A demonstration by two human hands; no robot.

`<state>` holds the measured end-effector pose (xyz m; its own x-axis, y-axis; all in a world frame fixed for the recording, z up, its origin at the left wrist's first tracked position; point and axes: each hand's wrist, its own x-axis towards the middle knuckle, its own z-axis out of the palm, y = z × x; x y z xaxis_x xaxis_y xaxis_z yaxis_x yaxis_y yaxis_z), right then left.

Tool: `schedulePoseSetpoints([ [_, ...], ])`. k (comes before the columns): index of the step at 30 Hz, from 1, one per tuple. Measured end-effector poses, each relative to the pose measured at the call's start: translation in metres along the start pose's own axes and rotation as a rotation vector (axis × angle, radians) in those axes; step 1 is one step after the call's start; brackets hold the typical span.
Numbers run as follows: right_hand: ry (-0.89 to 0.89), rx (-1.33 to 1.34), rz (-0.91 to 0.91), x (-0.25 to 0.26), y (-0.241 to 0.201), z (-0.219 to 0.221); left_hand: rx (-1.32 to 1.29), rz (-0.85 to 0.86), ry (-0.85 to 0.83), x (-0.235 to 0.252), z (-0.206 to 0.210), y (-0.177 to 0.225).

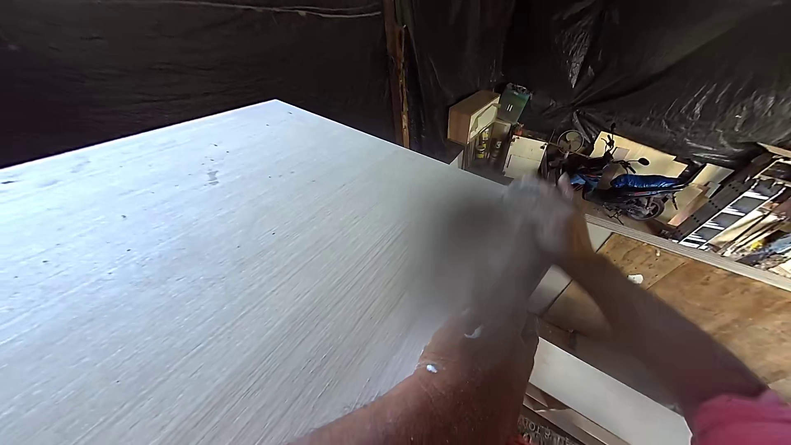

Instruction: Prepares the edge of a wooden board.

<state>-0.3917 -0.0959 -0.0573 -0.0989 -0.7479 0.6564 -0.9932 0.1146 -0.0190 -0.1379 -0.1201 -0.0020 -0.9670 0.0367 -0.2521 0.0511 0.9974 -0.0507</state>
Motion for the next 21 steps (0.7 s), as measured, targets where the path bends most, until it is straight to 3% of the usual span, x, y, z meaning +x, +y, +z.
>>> schedulePoseSetpoints([
  [2,-0.154,-0.069,0.333,0.02,0.062,0.007,-0.016,0.012,0.027,-0.002,0.004,0.003],
  [3,-0.132,-0.066,0.453,0.026,0.078,0.005,-0.008,0.016,0.073,-0.004,0.004,0.001],
  [4,-0.038,-0.051,0.459,0.035,0.083,-0.001,-0.01,0.006,0.1,-0.004,0.003,-0.003],
  [6,0.113,0.027,0.345,0.024,0.072,-0.004,-0.036,0.003,0.048,-0.002,0.004,0.001],
  [8,0.153,0.13,0.244,0.006,0.051,-0.002,-0.006,-0.008,-0.009,0.001,-0.001,0.001],
  [12,0.141,0.175,0.039,-0.011,0.01,-0.005,0.015,0.001,0.109,-0.002,0.005,0.001],
  [16,0.098,0.185,-0.211,-0.033,-0.036,-0.021,0.025,0.002,0.126,-0.001,0.005,0.0],
  [18,0.104,0.16,-0.216,-0.025,-0.028,-0.015,0.054,0.008,0.188,-0.001,0.011,0.0],
  [21,0.05,0.085,-0.083,-0.004,-0.003,-0.001,0.047,0.009,0.177,0.0,0.011,0.0],
])
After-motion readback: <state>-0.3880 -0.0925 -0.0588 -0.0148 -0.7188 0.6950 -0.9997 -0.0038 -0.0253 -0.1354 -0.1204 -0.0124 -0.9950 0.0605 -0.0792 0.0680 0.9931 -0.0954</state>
